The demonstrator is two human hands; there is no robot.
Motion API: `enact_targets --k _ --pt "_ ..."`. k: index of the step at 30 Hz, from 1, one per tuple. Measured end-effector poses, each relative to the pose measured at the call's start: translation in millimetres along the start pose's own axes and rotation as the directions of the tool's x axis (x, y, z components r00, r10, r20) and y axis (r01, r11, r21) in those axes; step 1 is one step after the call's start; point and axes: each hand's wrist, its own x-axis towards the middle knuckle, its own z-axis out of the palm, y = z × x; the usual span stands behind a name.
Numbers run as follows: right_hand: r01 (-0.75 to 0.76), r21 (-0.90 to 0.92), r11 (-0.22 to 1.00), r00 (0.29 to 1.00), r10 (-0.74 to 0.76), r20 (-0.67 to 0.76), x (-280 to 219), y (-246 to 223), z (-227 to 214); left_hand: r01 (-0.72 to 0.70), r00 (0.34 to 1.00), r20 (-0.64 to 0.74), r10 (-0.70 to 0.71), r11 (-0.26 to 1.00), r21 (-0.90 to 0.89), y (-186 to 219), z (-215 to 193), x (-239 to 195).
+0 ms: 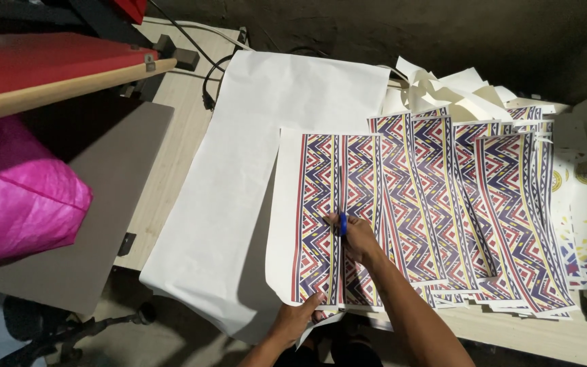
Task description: The person uses blue-handled scissors to cut a large sheet of patterned paper into smaller rectangular strips. They repeatedly align the paper on a table, cut along the edges, and separate the cut pieces from the main sheet.
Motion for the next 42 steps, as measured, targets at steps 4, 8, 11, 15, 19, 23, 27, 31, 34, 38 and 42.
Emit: enact_targets --k 4,8,11,15,19,23,27,31,34,38,42 --pt "0.008 -0.074 0.997 0.998 -0.012 -0.054 10 5 -5 0.060 0.998 -0.015 -0.060 0.997 0.054 0 -1 -1" --pt "0.024 -0.074 0.997 0.999 -0.026 -0.025 23 -6 -10 0.068 0.998 -0.007 -0.067 0.995 0.068 1 3 -5" --pt "0.005 -0.047 0.999 1.000 -0.005 -0.017 34 -13 -14 0.100 0.995 -0.015 -0.099 0.990 0.096 1 4 -5" --pt "-0.011 -0.076 0.997 1.000 0.009 -0.024 39 -17 -15 0.082 0.997 -0.013 -0.082 0.994 0.065 6 12 -7" --pt "0.038 -0.137 0.990 0.995 -0.050 -0.086 43 -12 -17 0.060 0.998 -0.020 -0.059 0.998 0.029 -2 9 -5" --pt "0.064 -0.076 0.995 0.996 -0.068 -0.051 51 -19 -19 0.070 0.997 0.007 -0.071 0.995 0.067 0 6 -3" --pt "0.101 0.172 0.980 0.988 -0.119 0.099 63 -34 -24 0.034 0.997 0.064 -0.050 0.972 0.234 18 11 -12" --pt "0.095 0.110 0.989 0.989 -0.106 0.099 68 -45 -28 0.019 0.999 0.029 -0.025 0.981 0.194 19 14 -9" --pt "0.068 0.108 0.992 0.993 -0.078 0.092 66 -50 -27 0.015 0.999 0.041 -0.023 0.979 0.201 19 14 -6" --pt "0.101 -0.058 0.993 0.995 -0.103 -0.018 62 -57 -26 0.114 0.994 -0.024 -0.111 0.972 0.205 26 17 -5" --pt "0.117 -0.124 0.985 0.992 -0.123 -0.042 72 -64 -28 0.145 0.989 -0.037 -0.140 0.965 0.220 25 14 3"
